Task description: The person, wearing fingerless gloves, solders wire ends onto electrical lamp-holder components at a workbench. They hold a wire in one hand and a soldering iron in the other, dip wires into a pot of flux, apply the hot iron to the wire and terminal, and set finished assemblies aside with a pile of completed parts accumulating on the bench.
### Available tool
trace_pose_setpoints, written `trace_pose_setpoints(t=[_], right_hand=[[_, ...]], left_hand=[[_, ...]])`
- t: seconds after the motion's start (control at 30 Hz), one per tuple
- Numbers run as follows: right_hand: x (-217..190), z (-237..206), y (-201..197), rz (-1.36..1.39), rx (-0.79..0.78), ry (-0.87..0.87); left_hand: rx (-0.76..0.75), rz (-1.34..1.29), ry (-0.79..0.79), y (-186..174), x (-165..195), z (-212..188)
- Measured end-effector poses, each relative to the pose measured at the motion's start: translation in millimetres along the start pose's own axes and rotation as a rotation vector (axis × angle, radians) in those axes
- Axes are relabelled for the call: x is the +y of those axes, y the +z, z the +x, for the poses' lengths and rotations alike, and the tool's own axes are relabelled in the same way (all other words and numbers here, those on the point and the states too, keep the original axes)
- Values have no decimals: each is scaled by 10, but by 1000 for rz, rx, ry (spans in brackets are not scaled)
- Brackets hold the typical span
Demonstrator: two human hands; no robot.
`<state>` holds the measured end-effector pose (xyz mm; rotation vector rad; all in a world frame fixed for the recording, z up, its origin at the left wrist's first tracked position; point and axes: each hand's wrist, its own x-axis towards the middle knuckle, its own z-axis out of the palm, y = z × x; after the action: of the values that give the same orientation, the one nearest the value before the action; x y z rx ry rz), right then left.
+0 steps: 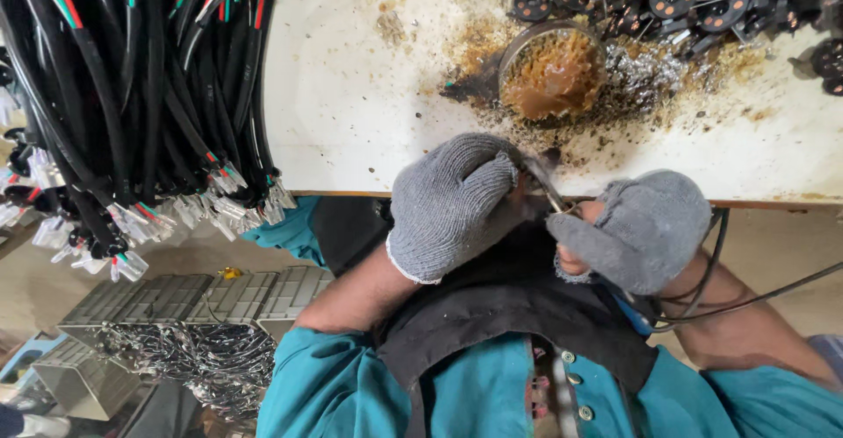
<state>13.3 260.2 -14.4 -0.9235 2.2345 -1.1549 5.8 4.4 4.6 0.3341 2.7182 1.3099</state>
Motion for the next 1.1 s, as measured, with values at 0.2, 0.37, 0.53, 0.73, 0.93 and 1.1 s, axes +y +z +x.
trace_pose_setpoints(t=[0.2,0.37,0.53,0.73,0.93,1.1], right_hand=[[66,-67,-7,-277,102,-149],[126,-126,86,-119,-69,13],[68,-122,40,-323,121,-112],[-53,-5,-80,-284,287,-116],[-56,51,-79,-337,205,-139],[-12,26,-29,-396,122,-109]], left_hand=[[-25,-5,4,-28,-4,-10],[-20,14,-4,-24,14,4],[-24,34,-14,-13,24,13],[-9,59,-46,5,52,10],[-1,65,-49,9,52,3],[-6,65,-45,17,40,0]])
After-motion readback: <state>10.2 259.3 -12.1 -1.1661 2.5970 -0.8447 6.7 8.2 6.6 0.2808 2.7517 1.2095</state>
